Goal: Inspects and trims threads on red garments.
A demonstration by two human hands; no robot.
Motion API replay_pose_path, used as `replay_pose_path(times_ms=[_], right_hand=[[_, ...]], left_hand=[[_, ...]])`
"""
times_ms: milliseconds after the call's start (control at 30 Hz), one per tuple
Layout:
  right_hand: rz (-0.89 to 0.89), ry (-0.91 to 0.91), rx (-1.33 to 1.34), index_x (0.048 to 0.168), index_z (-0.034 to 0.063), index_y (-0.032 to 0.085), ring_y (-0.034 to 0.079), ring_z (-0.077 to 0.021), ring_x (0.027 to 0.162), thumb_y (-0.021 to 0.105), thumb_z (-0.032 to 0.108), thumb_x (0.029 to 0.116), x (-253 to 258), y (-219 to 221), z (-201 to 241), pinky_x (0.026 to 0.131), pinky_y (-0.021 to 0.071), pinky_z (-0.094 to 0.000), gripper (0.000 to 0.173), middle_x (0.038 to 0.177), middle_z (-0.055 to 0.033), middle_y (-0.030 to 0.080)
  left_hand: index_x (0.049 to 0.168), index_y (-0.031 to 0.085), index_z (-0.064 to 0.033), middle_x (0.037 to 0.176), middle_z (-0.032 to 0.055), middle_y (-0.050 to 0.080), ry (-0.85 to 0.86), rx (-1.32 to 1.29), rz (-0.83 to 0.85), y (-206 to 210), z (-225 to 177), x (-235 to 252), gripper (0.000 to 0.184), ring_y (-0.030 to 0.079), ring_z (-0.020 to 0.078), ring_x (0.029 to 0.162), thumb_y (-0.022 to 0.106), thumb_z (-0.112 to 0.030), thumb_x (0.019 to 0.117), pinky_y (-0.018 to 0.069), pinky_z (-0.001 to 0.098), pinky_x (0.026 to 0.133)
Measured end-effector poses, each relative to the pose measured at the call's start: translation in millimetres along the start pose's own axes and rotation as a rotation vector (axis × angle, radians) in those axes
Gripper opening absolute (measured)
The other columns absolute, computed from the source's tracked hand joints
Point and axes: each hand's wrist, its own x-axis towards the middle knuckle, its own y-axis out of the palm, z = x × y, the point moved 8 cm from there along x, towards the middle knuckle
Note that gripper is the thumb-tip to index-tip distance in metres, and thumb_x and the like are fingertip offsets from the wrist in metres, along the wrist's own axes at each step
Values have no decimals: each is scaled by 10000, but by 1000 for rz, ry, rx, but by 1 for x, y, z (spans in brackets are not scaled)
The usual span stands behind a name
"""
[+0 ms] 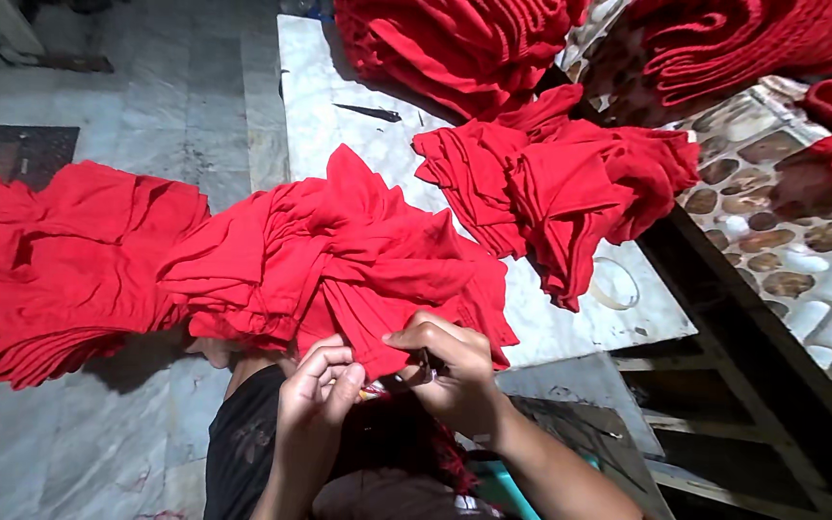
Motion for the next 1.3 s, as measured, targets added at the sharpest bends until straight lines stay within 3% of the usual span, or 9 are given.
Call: replay_pose_path(times_ms=[200,367,500,633,867,1033,1133,1233,1300], right_hand=[[384,113,178,968,5,591,530,-46,605,643,66,921,7,11,5,575,436,-130,93,692,-57,581],[257,119,-27,1007,26,674,688,-41,1011,546,130,995,26,-20,-18,815,546,-186,166,1373,-123,653],[337,41,-247,987,69,729,674,-209,617,739,268,872,18,2,-17,466,501,-362,229,1453,-190,580],[345,-41,-373,841,90,680,611,-216,474,724,118,796,13,9,-11,382,442,-347,70,1421,-234,591],[429,4,-517,976,57,729,653,-314,509,655,174,925,11,12,-1,431,496,-413,147,1057,-257,719],[279,-38,-315,836,59,673,628,-186,524,651,92,861,11,5,-6,415,457,-319,46,1326,-197,663],[184,59,-152,839,50,676,656,-105,747,603,162,956,20,-17,-9,605,520,-248,178,1271,-149,673],[56,115,-111,800,20,627,605,12,857,589,121,953,29,-34,-15,750,501,-107,187,1190,-123,643],[-9,127,-254,806,12,652,590,-68,729,626,76,887,31,-25,-19,618,493,-187,106,1121,-147,634]], left_hand=[[970,684,-124,1078,-102,715,300,49,-27,-4,-32,7,187,662,-33,997,531,-196,1049,556,143,833],[881,656,-218,1067,-155,702,526,261,-109,-22,-72,-2,256,655,-25,1022,520,-326,1069,528,137,867],[973,680,-155,1135,-106,685,483,350,-100,-22,-66,-1,174,641,-36,1028,578,-277,1045,536,127,856],[1166,637,32,1187,128,682,427,558,-7,1,-35,8,295,655,89,1104,628,-157,940,539,217,947],[1015,725,-16,1059,116,729,465,804,-55,-2,-24,20,244,668,148,1023,523,-129,937,508,232,915],[979,756,-62,1021,120,728,471,925,-38,-1,-21,17,301,674,229,961,572,-297,953,524,321,829],[892,726,-7,883,155,709,482,1000,-228,-18,-27,19,193,685,251,786,597,-115,798,537,362,655],[919,721,-1,895,33,690,434,540,-281,-32,-30,22,159,651,25,814,652,-18,777,533,137,727],[1030,730,-88,975,-43,760,173,-175,-145,-26,-18,27,192,712,10,878,611,17,921,593,178,785]])
